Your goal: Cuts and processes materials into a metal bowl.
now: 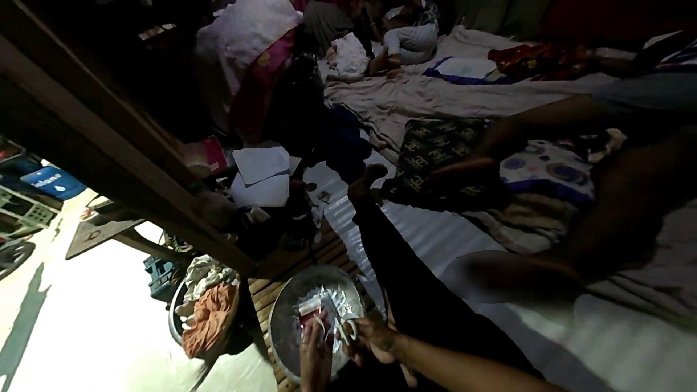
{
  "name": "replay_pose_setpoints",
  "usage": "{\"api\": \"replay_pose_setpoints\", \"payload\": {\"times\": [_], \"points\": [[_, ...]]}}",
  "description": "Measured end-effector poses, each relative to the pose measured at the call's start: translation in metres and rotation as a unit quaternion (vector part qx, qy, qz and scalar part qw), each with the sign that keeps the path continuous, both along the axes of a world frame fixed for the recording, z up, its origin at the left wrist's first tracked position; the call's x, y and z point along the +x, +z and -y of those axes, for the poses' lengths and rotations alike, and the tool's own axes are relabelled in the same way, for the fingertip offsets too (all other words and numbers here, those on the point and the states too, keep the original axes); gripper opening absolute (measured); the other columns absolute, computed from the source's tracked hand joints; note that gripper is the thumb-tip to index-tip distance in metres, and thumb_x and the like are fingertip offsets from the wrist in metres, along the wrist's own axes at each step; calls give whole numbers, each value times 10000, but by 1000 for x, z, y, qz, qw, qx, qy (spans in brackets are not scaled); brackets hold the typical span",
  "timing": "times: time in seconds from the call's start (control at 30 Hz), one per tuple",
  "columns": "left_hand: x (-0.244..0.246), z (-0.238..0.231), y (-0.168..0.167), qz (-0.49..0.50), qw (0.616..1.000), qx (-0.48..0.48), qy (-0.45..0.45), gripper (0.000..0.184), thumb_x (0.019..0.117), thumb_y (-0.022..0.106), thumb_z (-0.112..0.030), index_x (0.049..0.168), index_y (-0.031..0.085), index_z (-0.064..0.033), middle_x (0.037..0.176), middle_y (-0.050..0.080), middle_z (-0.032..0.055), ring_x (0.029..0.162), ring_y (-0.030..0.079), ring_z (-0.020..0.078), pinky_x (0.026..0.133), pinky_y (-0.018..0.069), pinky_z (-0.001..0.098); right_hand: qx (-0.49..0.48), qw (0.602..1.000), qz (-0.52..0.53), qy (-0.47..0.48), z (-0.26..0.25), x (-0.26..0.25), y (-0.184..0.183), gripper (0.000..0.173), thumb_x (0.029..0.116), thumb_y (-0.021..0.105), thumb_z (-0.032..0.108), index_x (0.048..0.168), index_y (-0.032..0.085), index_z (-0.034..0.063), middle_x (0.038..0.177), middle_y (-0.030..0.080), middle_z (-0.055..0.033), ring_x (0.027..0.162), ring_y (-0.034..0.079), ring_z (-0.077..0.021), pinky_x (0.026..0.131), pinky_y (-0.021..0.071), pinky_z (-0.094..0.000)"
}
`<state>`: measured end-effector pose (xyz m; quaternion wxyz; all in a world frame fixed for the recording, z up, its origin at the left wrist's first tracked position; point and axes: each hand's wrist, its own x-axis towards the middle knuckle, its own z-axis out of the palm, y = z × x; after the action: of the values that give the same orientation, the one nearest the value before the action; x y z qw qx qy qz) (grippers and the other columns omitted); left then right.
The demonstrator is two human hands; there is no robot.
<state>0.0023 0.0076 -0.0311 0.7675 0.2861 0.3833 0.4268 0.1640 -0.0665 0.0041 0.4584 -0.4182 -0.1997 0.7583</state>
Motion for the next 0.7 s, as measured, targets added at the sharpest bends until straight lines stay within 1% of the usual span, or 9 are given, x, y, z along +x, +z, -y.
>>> {"api": "replay_pose_setpoints", "payload": {"times": [0.07,0.17,0.23,0.33,0.37,0.43,0.5,0.6,0.7], "points": [[0,0,-2,1,999,15,-29,280,1061,355,-83,1123,628,-94,1104,760,25,836,733,87,704,602,235,10,1000,9,10,-2,-2,3,321,1130,298,235,1185,561,60,823,670,18,662,628,-58,610,529,-210],[4,0,1,-18,999,-9,-27,271,1066,353,-49,1103,619,-78,1045,762,23,798,729,80,659,597,225,17,998,47,41,-1,-3,2,289,1129,327,193,1237,535,25,873,671,-4,706,646,-75,647,542,-233],[4,-1,-1,-22,999,-14,-27,259,1057,352,-23,1055,608,-63,963,743,28,709,697,68,600,584,215,36,994,67,76,-1,-2,-2,284,1120,368,205,1238,543,16,891,671,-11,718,650,-77,659,551,-241],[1,1,-3,7,999,-5,-54,278,1042,365,-34,1019,636,-90,1000,756,30,703,696,56,596,574,202,51,988,85,119,-1,-1,-3,307,1111,396,237,1258,546,14,909,675,-17,727,642,-71,671,539,-245],[1,2,-1,15,998,-2,-57,288,1038,373,-43,997,652,-102,966,761,28,678,693,52,574,569,195,50,987,89,126,-2,-1,-3,317,1112,396,250,1271,546,20,910,676,-16,720,636,-65,663,530,-240],[2,2,2,9,998,8,-59,311,1037,373,-57,972,671,-120,833,733,2,594,646,37,534,542,183,44,988,85,122,-3,-3,-2,312,1114,403,260,1258,559,32,893,677,-7,698,622,-50,646,518,-223],[0,1,1,-10,998,13,-60,326,1053,353,-48,975,663,-117,770,710,-17,561,622,27,524,532,180,42,990,77,113,-4,-4,-6,277,1103,441,250,1213,586,41,884,690,4,704,631,-43,648,521,-216],[0,0,1,-42,998,14,-54,341,1061,305,-26,984,628,-102,748,698,-34,569,623,17,546,536,175,54,991,61,110,-4,-1,-19,256,1097,449,250,1211,595,73,906,689,16,736,636,-55,677,529,-232],[0,0,4,-53,998,16,-44,339,1065,289,-25,990,610,-101,762,706,-38,588,640,14,563,548,169,40,996,8,79,-2,0,-24,239,1103,405,226,1162,603,104,897,694,26,729,631,-53,677,527,-233]]}}
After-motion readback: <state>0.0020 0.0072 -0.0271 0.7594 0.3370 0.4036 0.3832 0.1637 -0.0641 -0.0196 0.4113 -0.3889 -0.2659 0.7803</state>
